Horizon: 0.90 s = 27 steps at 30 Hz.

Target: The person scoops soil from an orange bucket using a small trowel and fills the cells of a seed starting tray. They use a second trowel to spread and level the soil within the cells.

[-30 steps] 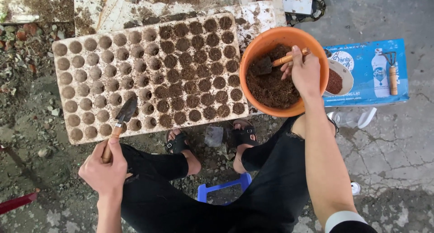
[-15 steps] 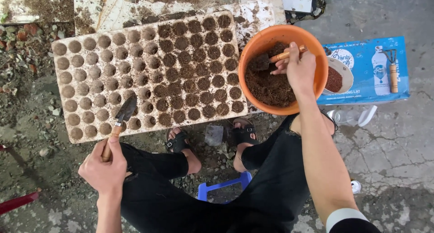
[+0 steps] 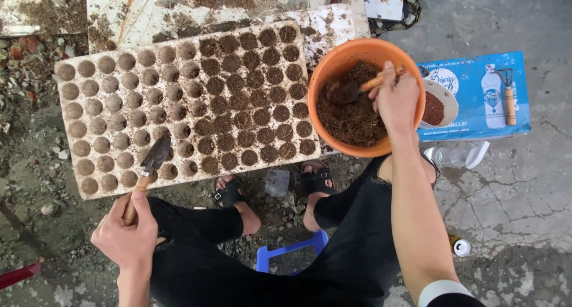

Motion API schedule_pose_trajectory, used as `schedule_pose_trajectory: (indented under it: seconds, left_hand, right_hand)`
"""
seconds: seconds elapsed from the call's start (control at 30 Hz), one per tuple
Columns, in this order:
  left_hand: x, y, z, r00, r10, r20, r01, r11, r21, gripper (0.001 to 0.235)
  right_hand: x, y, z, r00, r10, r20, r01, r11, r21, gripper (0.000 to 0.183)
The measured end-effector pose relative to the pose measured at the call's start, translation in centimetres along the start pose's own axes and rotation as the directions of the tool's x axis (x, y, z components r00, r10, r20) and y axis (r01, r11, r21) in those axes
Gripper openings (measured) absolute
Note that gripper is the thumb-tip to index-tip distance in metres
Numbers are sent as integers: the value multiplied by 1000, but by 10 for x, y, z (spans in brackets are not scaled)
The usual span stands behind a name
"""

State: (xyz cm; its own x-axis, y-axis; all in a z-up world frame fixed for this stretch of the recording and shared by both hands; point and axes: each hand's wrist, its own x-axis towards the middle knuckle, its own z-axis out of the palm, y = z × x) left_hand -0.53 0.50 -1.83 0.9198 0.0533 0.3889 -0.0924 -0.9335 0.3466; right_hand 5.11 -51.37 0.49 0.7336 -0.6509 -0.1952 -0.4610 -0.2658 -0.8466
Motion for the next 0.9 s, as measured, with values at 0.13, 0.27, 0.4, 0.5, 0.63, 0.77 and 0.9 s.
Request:
schedule_pose_trajectory:
  seconds: [0.13,0.27,0.4,0.5,0.63,0.77,0.9]
  left_hand:
    - [5,9,-2,999,-24,24,25,1000,-20,52]
    - [7,15,-5,999,-21,40,23,998,-50,55]
    - [3,9,-1,1000,-3,24,3,1000,-15,51]
    - [5,11,-3,1000,-5,31,6,999,-35,55]
    - [4,13,-6,999,-10,31,11,1000,-27,52]
    - [4,10,-3,1000,-12,27,12,999,-34,49]
    - [3,4,0,1000,9,7,-9,1000,-15,45]
  right_hand:
    - [-1,-9,4,999,18,40,-18,1000,-5,48]
    - [1,0,3,999,20,33,-20,1000,-14,59]
    - [5,7,4,1000,-8,23,8,1000,-9,59]
    - [5,11,6,1000,-11,11,11,999,34,60]
    - [2,10,8,1000,-23,1,23,996,82,55]
    - [7,8,8,999,-24,21,20,986,168,53]
    - [10,13,10,999,-31,26,25,979,203,54]
